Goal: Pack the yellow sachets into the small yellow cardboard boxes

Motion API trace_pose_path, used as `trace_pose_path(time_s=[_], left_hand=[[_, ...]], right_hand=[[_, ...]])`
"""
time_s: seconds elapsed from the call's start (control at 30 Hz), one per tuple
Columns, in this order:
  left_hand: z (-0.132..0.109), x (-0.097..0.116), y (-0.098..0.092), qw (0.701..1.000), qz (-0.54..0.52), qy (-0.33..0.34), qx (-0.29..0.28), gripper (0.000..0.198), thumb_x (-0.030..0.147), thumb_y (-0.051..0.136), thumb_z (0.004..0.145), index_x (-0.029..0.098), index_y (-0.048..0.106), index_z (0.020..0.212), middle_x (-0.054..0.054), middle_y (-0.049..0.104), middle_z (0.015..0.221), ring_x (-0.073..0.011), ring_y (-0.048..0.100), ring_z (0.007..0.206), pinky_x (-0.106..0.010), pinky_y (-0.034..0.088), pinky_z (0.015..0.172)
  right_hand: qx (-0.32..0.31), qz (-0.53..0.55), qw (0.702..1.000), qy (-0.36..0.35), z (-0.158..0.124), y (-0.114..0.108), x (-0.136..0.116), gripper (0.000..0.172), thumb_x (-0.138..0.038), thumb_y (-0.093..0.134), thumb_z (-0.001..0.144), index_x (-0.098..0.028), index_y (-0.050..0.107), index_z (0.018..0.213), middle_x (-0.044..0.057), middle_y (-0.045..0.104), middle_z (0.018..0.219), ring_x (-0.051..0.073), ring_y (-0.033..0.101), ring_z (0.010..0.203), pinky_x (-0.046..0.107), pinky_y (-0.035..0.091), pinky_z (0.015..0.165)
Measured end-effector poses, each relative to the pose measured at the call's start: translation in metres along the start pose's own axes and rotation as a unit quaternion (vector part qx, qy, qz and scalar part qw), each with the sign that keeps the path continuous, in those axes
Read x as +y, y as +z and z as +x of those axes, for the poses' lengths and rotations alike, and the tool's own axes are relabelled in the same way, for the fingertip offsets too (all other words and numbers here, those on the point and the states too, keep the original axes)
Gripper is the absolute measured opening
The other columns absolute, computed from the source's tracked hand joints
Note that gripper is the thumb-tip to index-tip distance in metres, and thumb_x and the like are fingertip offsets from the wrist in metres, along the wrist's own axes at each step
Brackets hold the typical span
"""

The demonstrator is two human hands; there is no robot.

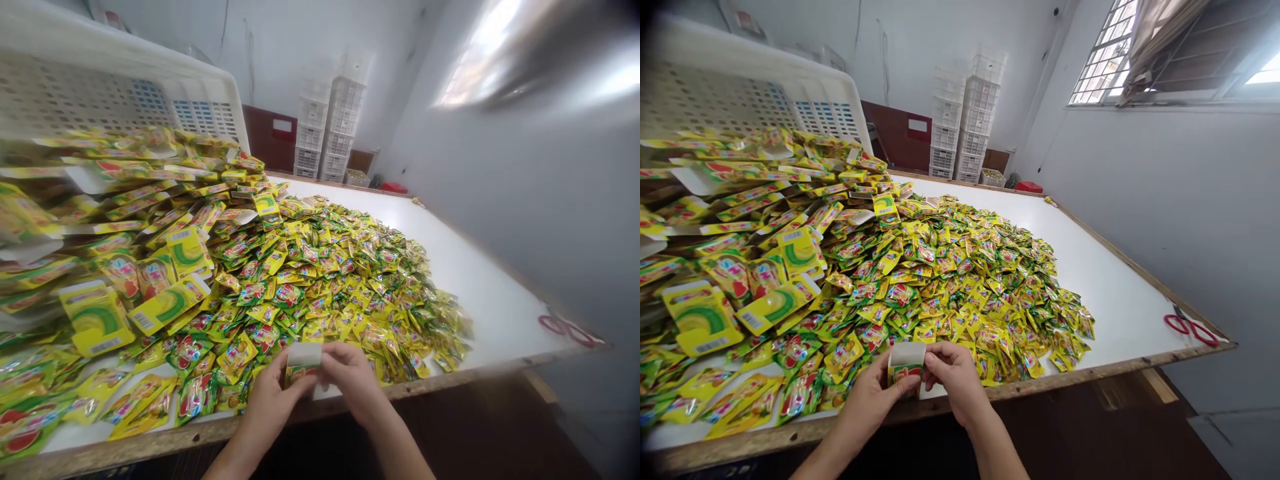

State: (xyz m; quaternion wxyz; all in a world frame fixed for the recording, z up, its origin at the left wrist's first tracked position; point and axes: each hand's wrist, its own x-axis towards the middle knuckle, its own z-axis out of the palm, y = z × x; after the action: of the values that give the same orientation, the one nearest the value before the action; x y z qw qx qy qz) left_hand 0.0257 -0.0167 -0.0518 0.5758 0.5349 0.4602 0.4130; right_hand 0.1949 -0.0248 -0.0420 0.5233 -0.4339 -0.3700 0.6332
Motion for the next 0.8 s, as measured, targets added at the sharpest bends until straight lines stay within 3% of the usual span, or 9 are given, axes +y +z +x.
trace_pose_path(time_s=[0.1, 0.17, 0.23, 0.4, 0.47, 0.57, 0.7, 0.8], left_hand=[[-0.01, 0.005, -0.012, 0.997, -0.064, -0.015, -0.031, 0.049, 0.044, 0.061, 0.087, 0.03, 0.057, 0.134, -0.003, 0.057, 0.142, -0.0248, 0.046, 0.135, -0.038, 0.034, 0.114], [-0.015, 0.011, -0.018, 0.993, -0.091, -0.038, -0.058, 0.041, 0.045, 0.048, 0.094, 0.031, 0.061, 0.131, -0.001, 0.052, 0.147, -0.0228, 0.036, 0.142, -0.039, 0.026, 0.118], [-0.017, 0.017, -0.02, 0.993, -0.075, -0.038, -0.083, 0.036, 0.042, 0.048, 0.095, 0.03, 0.066, 0.124, -0.001, 0.054, 0.145, -0.023, 0.037, 0.141, -0.04, 0.024, 0.119], [-0.015, 0.023, -0.016, 0.997, -0.026, -0.015, -0.072, 0.028, 0.039, 0.06, 0.089, 0.028, 0.075, 0.111, -0.006, 0.067, 0.127, -0.0274, 0.05, 0.128, -0.041, 0.031, 0.113], [-0.014, 0.026, -0.016, 0.994, -0.081, -0.051, -0.051, 0.027, 0.037, 0.064, 0.087, 0.025, 0.076, 0.107, -0.008, 0.071, 0.121, -0.0288, 0.055, 0.123, -0.041, 0.035, 0.11], [-0.009, 0.034, -0.014, 0.977, -0.165, -0.115, -0.071, 0.029, 0.031, 0.071, 0.081, 0.02, 0.074, 0.107, -0.009, 0.072, 0.116, -0.0268, 0.061, 0.112, -0.037, 0.042, 0.101], [0.005, 0.044, -0.004, 0.97, -0.183, -0.144, -0.073, 0.032, 0.02, 0.078, 0.071, 0.018, 0.072, 0.102, -0.007, 0.074, 0.102, -0.0211, 0.066, 0.096, -0.028, 0.048, 0.084], [0.014, 0.035, 0.002, 0.979, -0.171, -0.108, -0.002, 0.032, 0.026, 0.078, 0.073, 0.019, 0.071, 0.104, -0.005, 0.075, 0.098, -0.0198, 0.067, 0.092, -0.028, 0.05, 0.084]], right_hand=[[-0.024, 0.023, 0.999, 0.015, -0.001, -0.004, 0.0, 0.026, -0.037, 0.076, 0.078, -0.012, 0.073, 0.084, 0.002, 0.063, 0.063, 0.009, 0.052, 0.051, 0.022, 0.044, 0.053], [-0.038, 0.029, 0.999, 0.015, -0.001, -0.006, -0.001, 0.023, -0.035, 0.077, 0.078, -0.013, 0.073, 0.083, 0.001, 0.063, 0.065, 0.009, 0.052, 0.052, 0.023, 0.043, 0.054], [-0.046, 0.025, 0.999, 0.007, -0.001, -0.008, -0.003, 0.021, -0.032, 0.079, 0.076, -0.014, 0.073, 0.083, 0.001, 0.063, 0.067, 0.009, 0.053, 0.054, 0.022, 0.043, 0.055], [-0.079, -0.021, 0.997, 0.01, -0.005, -0.006, -0.018, 0.023, -0.028, 0.082, 0.071, -0.015, 0.072, 0.087, 0.002, 0.065, 0.072, 0.01, 0.055, 0.061, 0.022, 0.043, 0.058], [-0.097, -0.029, 0.995, 0.023, -0.007, -0.002, -0.024, 0.021, -0.028, 0.081, 0.07, -0.014, 0.071, 0.083, 0.002, 0.063, 0.072, 0.011, 0.054, 0.061, 0.023, 0.043, 0.057], [-0.098, -0.033, 0.994, 0.03, -0.008, 0.005, -0.027, 0.018, -0.025, 0.078, 0.068, -0.014, 0.07, 0.078, 0.0, 0.06, 0.067, 0.01, 0.052, 0.057, 0.023, 0.042, 0.055], [-0.029, -0.087, 0.995, 0.023, 0.0, 0.013, -0.022, 0.005, -0.014, 0.066, 0.065, -0.016, 0.066, 0.07, -0.006, 0.05, 0.052, 0.008, 0.041, 0.047, 0.02, 0.032, 0.046], [0.039, -0.162, 0.983, -0.077, 0.008, 0.016, -0.018, 0.014, -0.011, 0.061, 0.068, -0.017, 0.072, 0.072, -0.002, 0.058, 0.061, 0.011, 0.049, 0.057, 0.021, 0.039, 0.053]])
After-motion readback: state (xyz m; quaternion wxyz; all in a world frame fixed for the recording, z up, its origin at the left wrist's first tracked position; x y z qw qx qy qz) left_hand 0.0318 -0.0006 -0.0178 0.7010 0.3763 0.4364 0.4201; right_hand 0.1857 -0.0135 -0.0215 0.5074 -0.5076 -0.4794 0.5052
